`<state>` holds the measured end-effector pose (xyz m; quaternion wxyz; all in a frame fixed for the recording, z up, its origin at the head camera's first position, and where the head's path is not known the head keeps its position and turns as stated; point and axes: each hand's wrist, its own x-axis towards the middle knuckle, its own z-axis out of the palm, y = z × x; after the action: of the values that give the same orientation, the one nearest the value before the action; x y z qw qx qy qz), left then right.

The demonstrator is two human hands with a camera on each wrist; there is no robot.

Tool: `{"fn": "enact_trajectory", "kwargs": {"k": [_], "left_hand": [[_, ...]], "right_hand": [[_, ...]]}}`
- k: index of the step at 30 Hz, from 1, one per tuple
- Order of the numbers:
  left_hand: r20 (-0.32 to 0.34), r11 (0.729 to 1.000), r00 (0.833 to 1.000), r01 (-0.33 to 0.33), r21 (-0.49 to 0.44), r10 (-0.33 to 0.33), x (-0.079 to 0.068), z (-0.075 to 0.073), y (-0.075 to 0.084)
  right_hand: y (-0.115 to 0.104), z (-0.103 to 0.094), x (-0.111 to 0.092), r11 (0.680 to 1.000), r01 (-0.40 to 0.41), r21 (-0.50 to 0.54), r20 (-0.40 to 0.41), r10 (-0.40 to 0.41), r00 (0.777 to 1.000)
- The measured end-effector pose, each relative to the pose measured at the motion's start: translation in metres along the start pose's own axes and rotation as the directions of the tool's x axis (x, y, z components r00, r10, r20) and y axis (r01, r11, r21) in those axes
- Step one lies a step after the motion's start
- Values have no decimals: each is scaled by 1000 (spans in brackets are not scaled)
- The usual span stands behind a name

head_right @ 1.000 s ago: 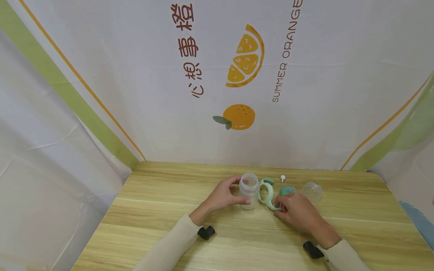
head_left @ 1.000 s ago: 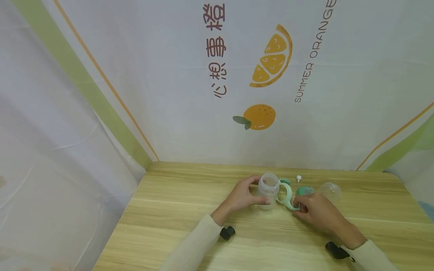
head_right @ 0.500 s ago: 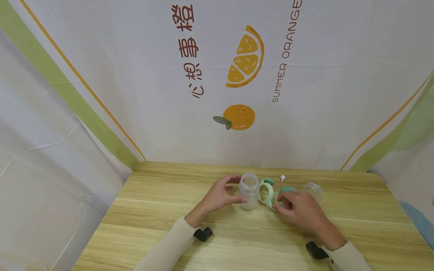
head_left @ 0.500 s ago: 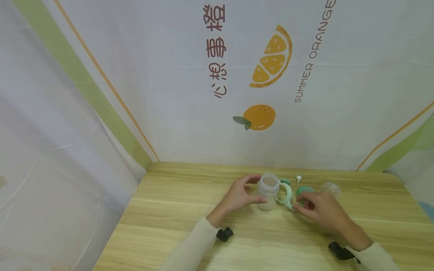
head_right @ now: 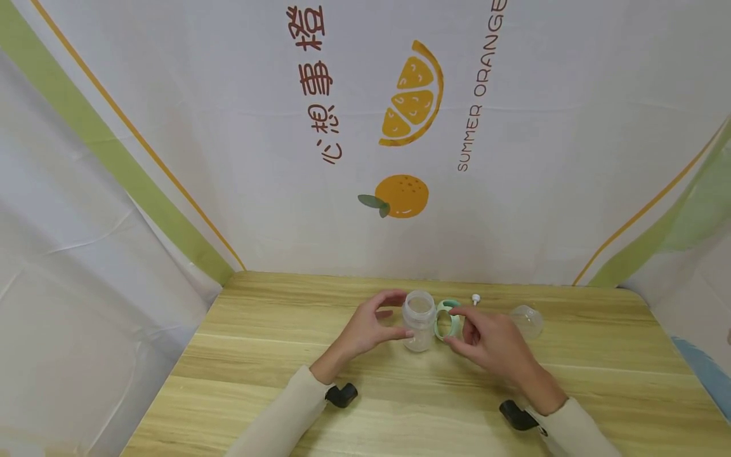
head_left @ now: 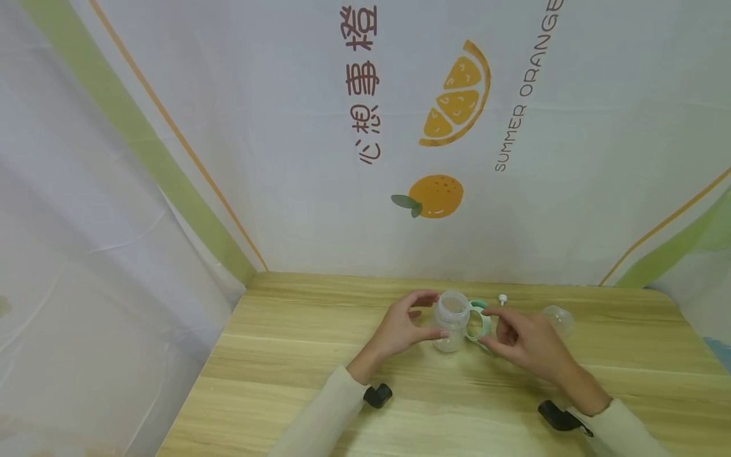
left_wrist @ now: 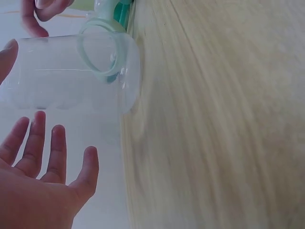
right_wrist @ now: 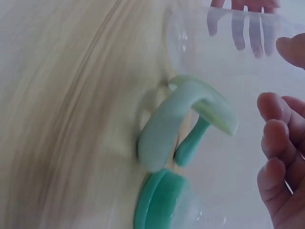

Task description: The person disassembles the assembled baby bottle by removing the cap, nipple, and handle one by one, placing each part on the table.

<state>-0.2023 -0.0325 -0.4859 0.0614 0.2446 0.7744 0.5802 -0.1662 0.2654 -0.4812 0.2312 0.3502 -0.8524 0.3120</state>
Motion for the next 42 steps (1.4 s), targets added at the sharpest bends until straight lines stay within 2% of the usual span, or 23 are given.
{"fn": "enact_trajectory", "kwargs": {"k": [8, 15, 24, 32, 42], "left_hand": [[-4, 1000, 1000, 3, -13, -3, 2, 1, -1], [3, 1000, 1000, 6, -10, -5, 3, 1, -2], [7, 1000, 1000, 6, -21, -5, 2, 2, -1], [-1, 1000, 1000, 14, -5, -14, 1, 3, 0], [-12, 1000, 1000, -6, 8, 6, -1, -1, 0]], "right_hand": [[-5, 10, 13, 1000, 6, 4, -1, -6, 1000], [-8, 19, 19, 1000, -31, 4, 10, 31, 999], [-11, 25, 21, 998, -62, -14, 18, 62, 998], [-11, 29, 21, 998, -55, -13, 15, 55, 998], [-13, 32, 25, 999, -41, -15, 3, 41, 999]]}}
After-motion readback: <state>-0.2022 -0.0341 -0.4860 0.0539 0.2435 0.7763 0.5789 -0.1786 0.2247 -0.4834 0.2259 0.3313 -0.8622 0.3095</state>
